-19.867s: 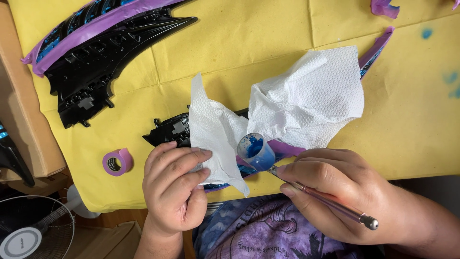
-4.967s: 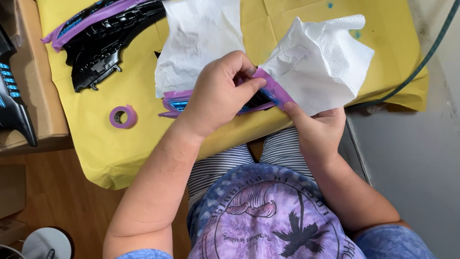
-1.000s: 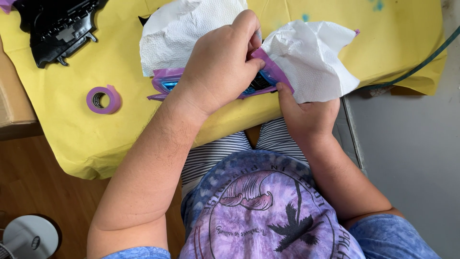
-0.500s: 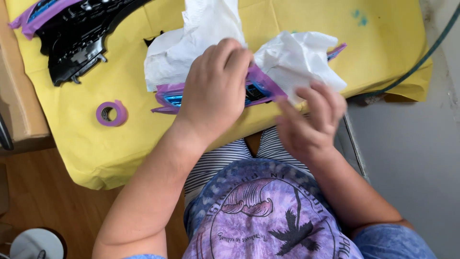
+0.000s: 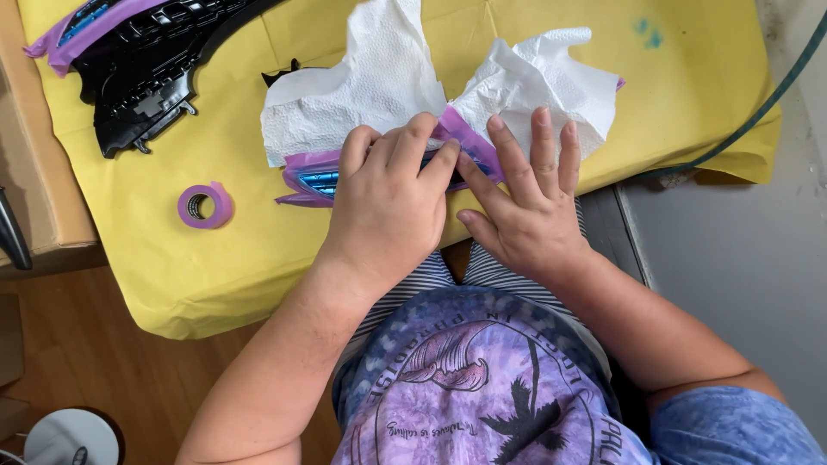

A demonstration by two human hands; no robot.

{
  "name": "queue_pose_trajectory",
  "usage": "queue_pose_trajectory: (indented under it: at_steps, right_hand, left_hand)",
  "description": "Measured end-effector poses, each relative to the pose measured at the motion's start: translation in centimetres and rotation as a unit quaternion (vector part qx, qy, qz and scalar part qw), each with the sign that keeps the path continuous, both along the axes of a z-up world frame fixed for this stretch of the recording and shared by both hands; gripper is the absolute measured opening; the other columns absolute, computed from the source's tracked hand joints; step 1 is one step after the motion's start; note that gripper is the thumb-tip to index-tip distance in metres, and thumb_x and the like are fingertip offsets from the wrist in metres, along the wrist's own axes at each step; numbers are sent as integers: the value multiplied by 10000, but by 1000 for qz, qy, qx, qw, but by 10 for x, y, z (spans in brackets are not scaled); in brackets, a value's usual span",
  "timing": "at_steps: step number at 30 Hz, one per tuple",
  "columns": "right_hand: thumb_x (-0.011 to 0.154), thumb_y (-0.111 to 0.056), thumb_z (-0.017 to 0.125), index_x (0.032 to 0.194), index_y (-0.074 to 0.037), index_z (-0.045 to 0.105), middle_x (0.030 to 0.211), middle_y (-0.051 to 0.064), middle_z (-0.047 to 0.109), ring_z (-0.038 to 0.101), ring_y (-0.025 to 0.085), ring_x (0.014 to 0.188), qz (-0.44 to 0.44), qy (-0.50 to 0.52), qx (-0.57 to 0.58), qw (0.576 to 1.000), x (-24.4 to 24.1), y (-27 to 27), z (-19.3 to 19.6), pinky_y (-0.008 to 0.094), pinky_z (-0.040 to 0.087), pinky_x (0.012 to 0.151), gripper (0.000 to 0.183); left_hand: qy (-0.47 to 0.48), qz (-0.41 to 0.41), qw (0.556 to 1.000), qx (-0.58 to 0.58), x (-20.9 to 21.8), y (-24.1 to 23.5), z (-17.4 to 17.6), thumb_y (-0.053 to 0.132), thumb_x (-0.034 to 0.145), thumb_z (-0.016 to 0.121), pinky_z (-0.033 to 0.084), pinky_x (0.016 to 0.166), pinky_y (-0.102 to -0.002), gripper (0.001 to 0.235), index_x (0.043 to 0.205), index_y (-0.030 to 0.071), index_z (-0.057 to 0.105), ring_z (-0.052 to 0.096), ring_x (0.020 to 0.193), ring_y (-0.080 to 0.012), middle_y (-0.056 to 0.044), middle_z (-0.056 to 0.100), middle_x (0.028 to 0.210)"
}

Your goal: Masking a plastic component with tape and paper towels and then applying blue paint using an airbrush.

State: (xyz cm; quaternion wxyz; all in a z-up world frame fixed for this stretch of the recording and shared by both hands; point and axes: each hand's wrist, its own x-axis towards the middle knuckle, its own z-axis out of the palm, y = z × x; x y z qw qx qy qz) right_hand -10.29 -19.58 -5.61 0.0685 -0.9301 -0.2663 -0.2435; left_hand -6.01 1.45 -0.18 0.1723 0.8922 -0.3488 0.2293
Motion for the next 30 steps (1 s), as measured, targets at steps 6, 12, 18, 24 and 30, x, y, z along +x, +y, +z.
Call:
queue_pose_trajectory:
  at_steps: [6,12,18,24,30]
  right_hand:
    - [1129,-505,474,1430,-112,737,1608,236,381,211,564,1496,-12,10,27,1000,-13,-8,-9,696,133,1235,560]
    - [1122,-482,489,1441,-114,712,1611,240,377,191,551,1504,-12,18,28,999,-19,-16,-17,704,133,1230,535]
    - [1117,-477,482,1419,-101,715,1588,255,416,233,569,1489,-20,4,38,999,-24,-21,-23,713,141,1221,536]
    - [1099,-455,575,1421,-44,702,1619,245,376,193,539,1524,-39,17,66,997,-26,-25,-23,696,108,1245,538]
    - [910,-219,700,933,-128,817,960,56,755,704,334,944,60,-104,239,964,-28,-28,-32,561,559,890,150]
  left_hand:
    - [-7,6,1000,26,-2,0,-1,154,933,661,396,957,-448,263,1166,100,770,660,936,-254,-116,620,1269]
    - [-8,1,1000,23,2,-1,2,144,869,660,392,898,-448,304,1151,83,755,625,872,-264,-116,633,1243]
    - [19,-21,1000,-11,6,4,0,102,864,620,367,896,-445,302,1130,52,754,609,853,-281,-117,626,1234]
    - [124,-82,980,-134,10,30,12,-73,943,476,420,869,-458,274,1110,-43,691,614,943,-336,-152,653,1115]
    - [39,-15,990,-136,-2,65,-9,-32,944,576,474,898,-411,225,1092,50,724,645,1005,-280,-50,628,1013]
